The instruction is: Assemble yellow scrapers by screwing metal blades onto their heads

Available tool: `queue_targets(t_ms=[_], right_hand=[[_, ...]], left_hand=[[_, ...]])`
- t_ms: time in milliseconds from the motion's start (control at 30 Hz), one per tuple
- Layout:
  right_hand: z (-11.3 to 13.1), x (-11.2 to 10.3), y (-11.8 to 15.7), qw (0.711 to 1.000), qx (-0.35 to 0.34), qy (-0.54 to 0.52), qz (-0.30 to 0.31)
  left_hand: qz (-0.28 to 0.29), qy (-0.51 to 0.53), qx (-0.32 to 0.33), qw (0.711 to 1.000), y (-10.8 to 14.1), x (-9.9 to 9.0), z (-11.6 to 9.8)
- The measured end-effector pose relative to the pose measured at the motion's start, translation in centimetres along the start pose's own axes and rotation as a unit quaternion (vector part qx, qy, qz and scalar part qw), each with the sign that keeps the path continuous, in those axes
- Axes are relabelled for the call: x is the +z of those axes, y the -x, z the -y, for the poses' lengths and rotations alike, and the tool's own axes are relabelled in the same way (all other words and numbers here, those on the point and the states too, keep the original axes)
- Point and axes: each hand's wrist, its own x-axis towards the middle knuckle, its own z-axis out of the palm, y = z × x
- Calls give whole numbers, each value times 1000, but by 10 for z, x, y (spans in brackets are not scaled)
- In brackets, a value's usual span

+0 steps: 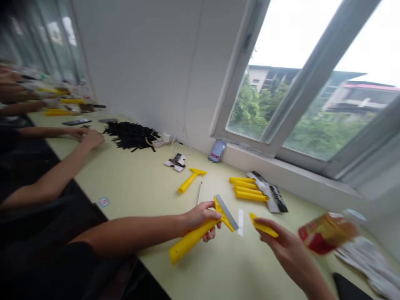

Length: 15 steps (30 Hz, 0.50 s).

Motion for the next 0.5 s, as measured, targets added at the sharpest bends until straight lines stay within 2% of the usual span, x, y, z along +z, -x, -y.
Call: queue_targets(t_ms=[33, 233, 333, 433, 500], right_hand=[[2, 2, 1, 998, 6, -47, 28], [14, 12, 7, 990, 59, -130, 2], [28, 14, 10, 984, 44, -171, -3], [46, 17, 10, 966, 16, -256, -19], [59, 20, 9, 961, 13, -277, -19]], left_hand=[[3, -2, 1, 1000, 1, 2, 0], [-9, -11, 32, 999, 5, 1, -2], [-15, -15, 27, 999, 6, 3, -1], [0, -27, 12, 1000, 8, 8, 3], [7, -30, 7, 999, 11, 13, 6]])
